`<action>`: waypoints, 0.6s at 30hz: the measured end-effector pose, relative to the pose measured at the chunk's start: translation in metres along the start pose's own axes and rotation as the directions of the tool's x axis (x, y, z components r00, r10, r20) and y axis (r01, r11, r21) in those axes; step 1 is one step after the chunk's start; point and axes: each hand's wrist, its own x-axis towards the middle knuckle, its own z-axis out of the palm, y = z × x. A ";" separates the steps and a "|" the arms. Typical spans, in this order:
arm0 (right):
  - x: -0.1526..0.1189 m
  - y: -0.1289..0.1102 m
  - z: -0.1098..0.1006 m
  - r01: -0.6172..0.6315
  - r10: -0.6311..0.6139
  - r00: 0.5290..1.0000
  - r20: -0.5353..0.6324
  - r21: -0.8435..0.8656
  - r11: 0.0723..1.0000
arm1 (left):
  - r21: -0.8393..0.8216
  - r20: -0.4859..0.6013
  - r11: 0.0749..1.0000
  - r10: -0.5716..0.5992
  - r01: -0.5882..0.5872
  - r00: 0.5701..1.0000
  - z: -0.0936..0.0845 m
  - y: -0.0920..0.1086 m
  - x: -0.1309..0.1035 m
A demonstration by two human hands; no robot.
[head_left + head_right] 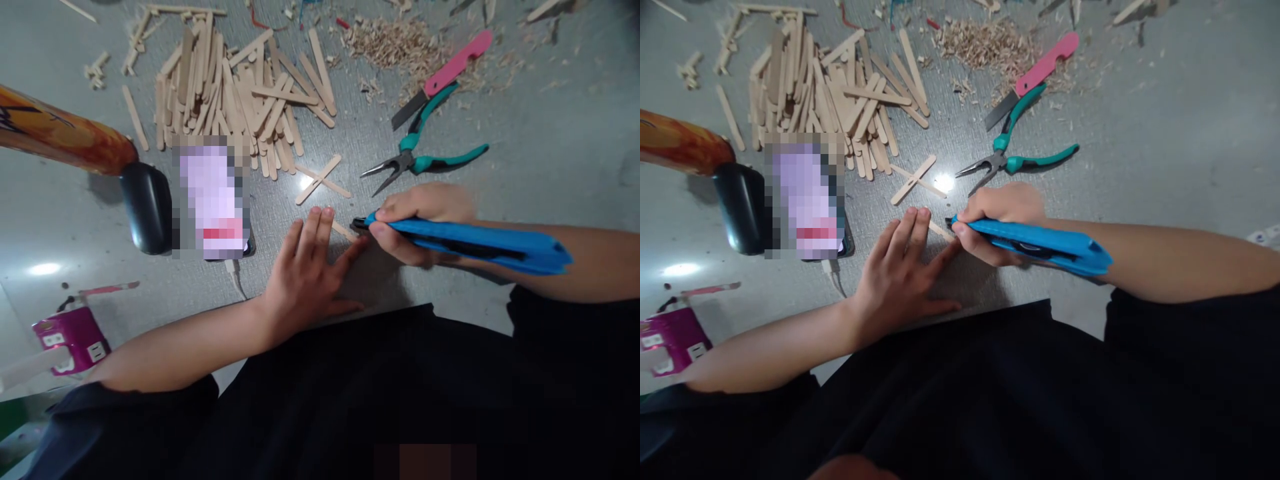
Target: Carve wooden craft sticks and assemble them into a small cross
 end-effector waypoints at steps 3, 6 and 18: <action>0.000 0.001 0.004 0.109 -0.110 0.993 -0.042 -0.033 0.994 | -0.007 -0.005 1.000 0.004 -0.004 1.000 0.003 0.000 -0.001; 0.000 0.000 0.011 0.160 -0.166 0.982 -0.093 -0.071 0.985 | -0.014 0.004 1.000 0.001 -0.001 1.000 0.004 -0.001 -0.002; 0.002 -0.001 0.015 0.213 -0.227 0.966 -0.122 -0.116 0.970 | 0.012 -0.012 1.000 0.004 -0.004 1.000 0.003 0.000 -0.001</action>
